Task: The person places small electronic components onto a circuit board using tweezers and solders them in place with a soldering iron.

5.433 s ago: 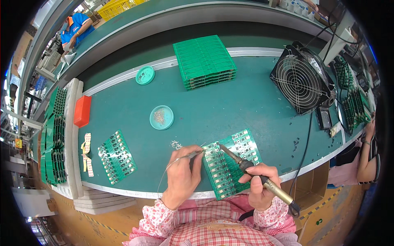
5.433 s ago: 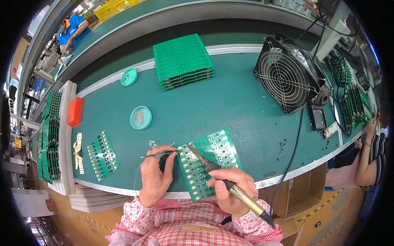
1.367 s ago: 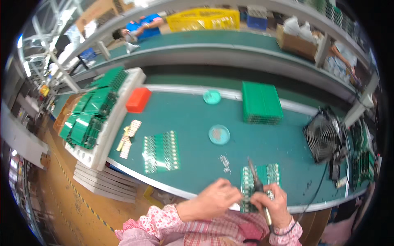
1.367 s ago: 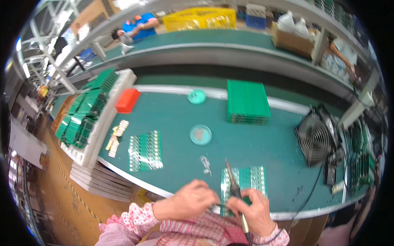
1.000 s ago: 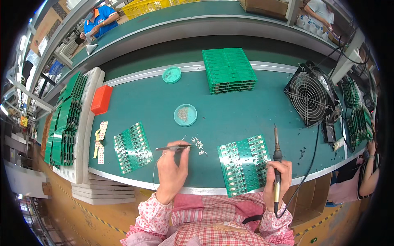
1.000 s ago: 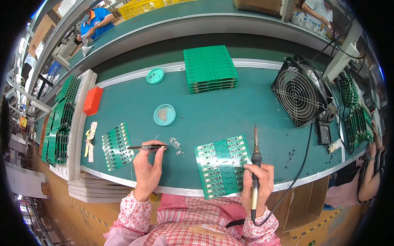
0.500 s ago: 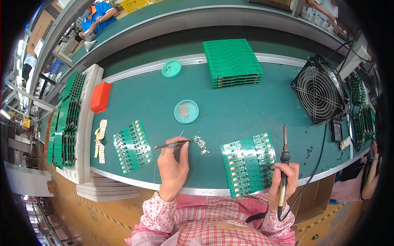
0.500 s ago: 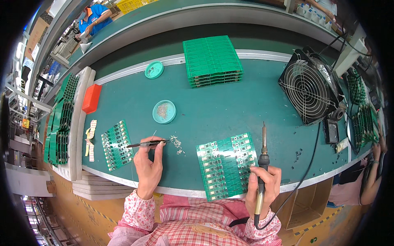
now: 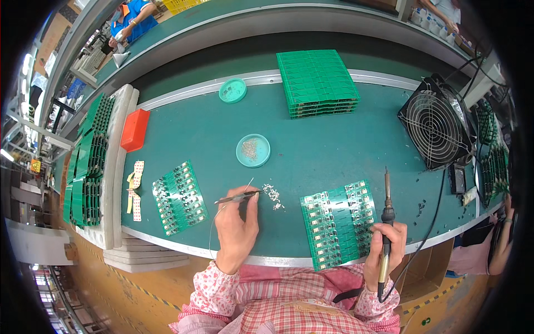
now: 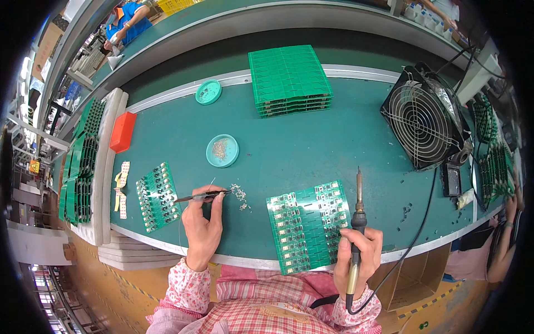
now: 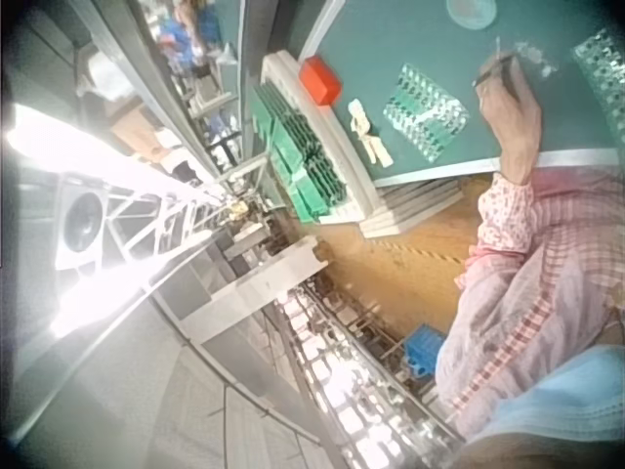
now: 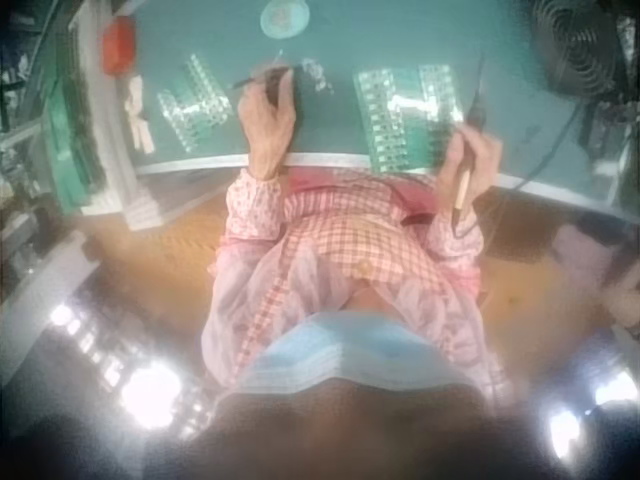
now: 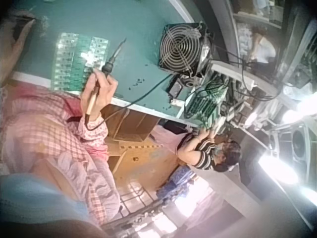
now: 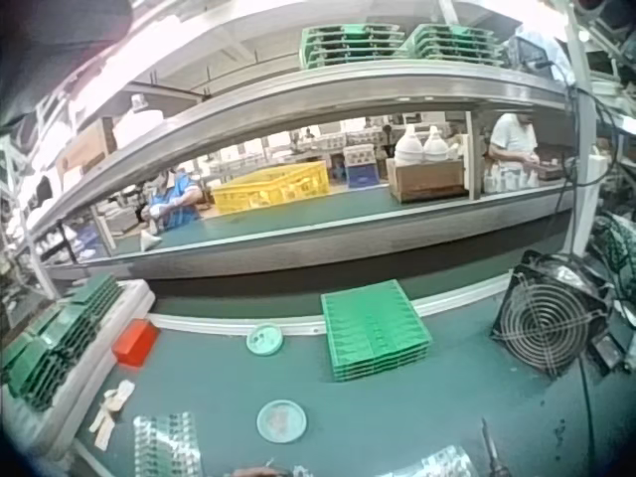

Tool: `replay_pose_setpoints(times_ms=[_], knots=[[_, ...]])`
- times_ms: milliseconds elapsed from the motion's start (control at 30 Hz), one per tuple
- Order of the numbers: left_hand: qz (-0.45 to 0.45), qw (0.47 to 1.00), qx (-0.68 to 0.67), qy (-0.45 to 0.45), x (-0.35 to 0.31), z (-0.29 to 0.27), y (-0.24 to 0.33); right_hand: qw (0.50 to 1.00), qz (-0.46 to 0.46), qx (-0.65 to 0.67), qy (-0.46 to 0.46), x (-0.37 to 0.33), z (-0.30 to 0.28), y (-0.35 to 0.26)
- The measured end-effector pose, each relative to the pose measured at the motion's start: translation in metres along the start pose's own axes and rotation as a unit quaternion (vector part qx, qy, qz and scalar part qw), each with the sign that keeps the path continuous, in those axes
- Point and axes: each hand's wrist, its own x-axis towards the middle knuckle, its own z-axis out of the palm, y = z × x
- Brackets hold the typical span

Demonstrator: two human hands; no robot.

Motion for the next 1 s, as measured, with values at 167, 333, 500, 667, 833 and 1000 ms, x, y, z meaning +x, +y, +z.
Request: replay_pose_setpoints(times_ms=[167, 333, 500, 667, 833, 1000], knots=[[-0.051, 0.998, -0.029, -0.008, -0.001, 0.000, 0.005, 1.000, 0.005, -0.001, 0.000, -0.001, -0.001, -0.001], [-0.051, 0.998, -0.023, -0.008, -0.002, 0.000, 0.005, 1.000, 0.006, 0.001, -0.001, -0.002, -0.002, 0.000], [0.008, 1.000, 0.014, 0.000, 0.000, 0.001, -0.001, 1.000, 0.003, 0.004, 0.001, 0.000, -0.001, -0.001], [-0.023, 0.999, -0.029, 0.010, 0.003, 0.002, 0.000, 1.000, 0.013, 0.004, -0.001, 0.003, 0.002, -0.002], [-0.059, 0.998, -0.017, 0.007, 0.000, -0.006, 0.009, 1.000, 0.003, 0.004, 0.003, 0.005, 0.001, -0.007], [-0.024, 0.999, -0.026, 0.017, -0.006, 0.004, 0.005, 1.000, 0.022, -0.008, -0.002, -0.002, -0.007, -0.008]])
